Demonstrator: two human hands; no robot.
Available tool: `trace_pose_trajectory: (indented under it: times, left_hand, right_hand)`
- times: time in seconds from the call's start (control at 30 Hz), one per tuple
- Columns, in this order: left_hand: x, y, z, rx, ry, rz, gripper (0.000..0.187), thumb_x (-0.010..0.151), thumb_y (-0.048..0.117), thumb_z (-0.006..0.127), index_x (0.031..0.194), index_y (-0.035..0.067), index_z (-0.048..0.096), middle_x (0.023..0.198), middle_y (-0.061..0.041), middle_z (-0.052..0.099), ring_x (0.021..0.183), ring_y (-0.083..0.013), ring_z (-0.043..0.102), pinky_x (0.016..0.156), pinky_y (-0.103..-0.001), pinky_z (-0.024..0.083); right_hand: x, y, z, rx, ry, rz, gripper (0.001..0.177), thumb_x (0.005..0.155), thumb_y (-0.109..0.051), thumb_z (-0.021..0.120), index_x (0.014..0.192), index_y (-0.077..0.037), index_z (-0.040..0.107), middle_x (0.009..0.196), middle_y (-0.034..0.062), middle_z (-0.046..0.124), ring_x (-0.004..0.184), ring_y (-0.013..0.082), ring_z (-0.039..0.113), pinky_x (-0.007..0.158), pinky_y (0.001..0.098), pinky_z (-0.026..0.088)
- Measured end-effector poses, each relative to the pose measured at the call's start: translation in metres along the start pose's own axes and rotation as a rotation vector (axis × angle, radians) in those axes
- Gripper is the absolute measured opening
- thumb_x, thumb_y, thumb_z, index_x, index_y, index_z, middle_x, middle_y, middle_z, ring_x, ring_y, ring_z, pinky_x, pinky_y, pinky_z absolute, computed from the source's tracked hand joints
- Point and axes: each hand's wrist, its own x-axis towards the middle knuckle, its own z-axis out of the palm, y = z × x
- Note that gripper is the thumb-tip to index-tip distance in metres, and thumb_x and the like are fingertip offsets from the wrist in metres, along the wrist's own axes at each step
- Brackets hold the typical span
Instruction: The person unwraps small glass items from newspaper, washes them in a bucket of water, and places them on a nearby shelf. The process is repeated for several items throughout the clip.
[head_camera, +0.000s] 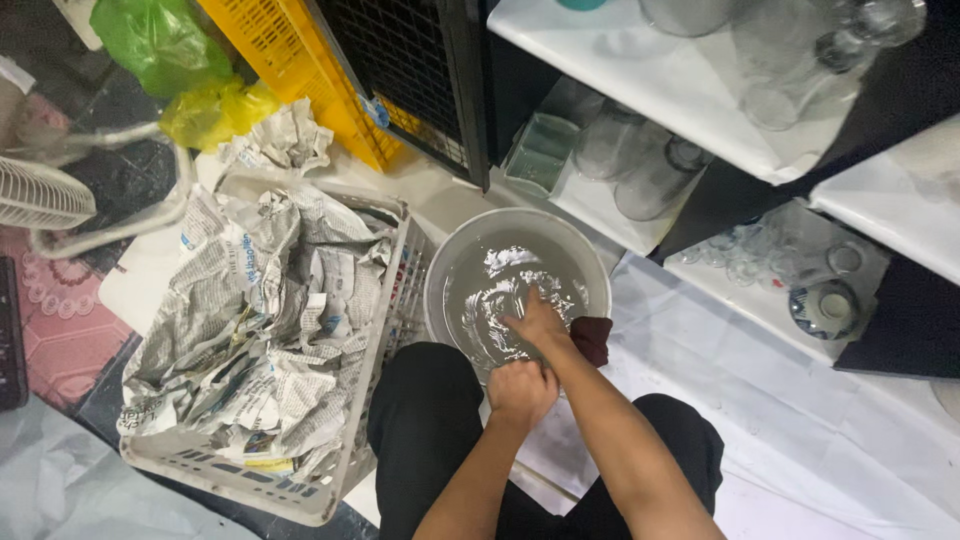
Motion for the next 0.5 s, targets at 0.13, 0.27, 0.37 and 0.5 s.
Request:
trace_pose_trajectory:
  times: [0.13, 0.27, 0.37, 0.5]
  left_hand:
    - [0.003, 0.0, -0.004, -0.003, -0.024, 0.007, 0.037, 0.091, 0.035, 0.055, 0.086, 0.006, 0.078, 0.081, -0.021, 0.074, 0.073, -0.0373, 0.074, 0.073, -0.049, 0.059]
    - [0.006, 0.0, -0.004, -0.033, -0.009, -0.009, 0.035, 0.089, 0.033, 0.056, 0.085, 0.006, 0.078, 0.081, -0.02, 0.074, 0.074, -0.0373, 0.074, 0.073, -0.049, 0.058]
    - [0.007, 0.001, -0.005, -0.05, -0.068, -0.02, 0.034, 0.091, 0.032, 0.055, 0.086, 0.007, 0.078, 0.082, -0.02, 0.075, 0.074, -0.0369, 0.074, 0.074, -0.049, 0.058]
    - [0.008, 0.001, -0.005, -0.033, -0.104, -0.026, 0.035, 0.091, 0.032, 0.054, 0.085, 0.007, 0.078, 0.081, -0.02, 0.075, 0.074, -0.0359, 0.074, 0.073, -0.049, 0.059]
  right_hand:
    - [0.022, 0.01, 0.014, -0.041, -0.091, 0.014, 0.084, 0.078, -0.052, 0.078, 0.143, -0.009, 0.046, 0.128, 0.0195, 0.067, 0.118, 0.0368, 0.066, 0.102, 0.0436, 0.051]
    - [0.047, 0.026, 0.033, -0.076, -0.105, -0.138, 0.054, 0.076, -0.043, 0.078, 0.116, -0.007, 0.073, 0.116, 0.0153, 0.075, 0.109, 0.0325, 0.073, 0.098, 0.0388, 0.056]
    - [0.058, 0.039, 0.049, -0.158, -0.15, -0.049, 0.05, 0.083, -0.046, 0.079, 0.108, -0.003, 0.076, 0.114, 0.023, 0.073, 0.108, 0.0362, 0.071, 0.097, 0.0416, 0.055]
    - [0.074, 0.052, 0.064, -0.126, -0.074, -0.096, 0.033, 0.085, -0.03, 0.07, 0.11, -0.009, 0.078, 0.116, 0.0244, 0.073, 0.112, 0.0399, 0.069, 0.1, 0.0451, 0.054]
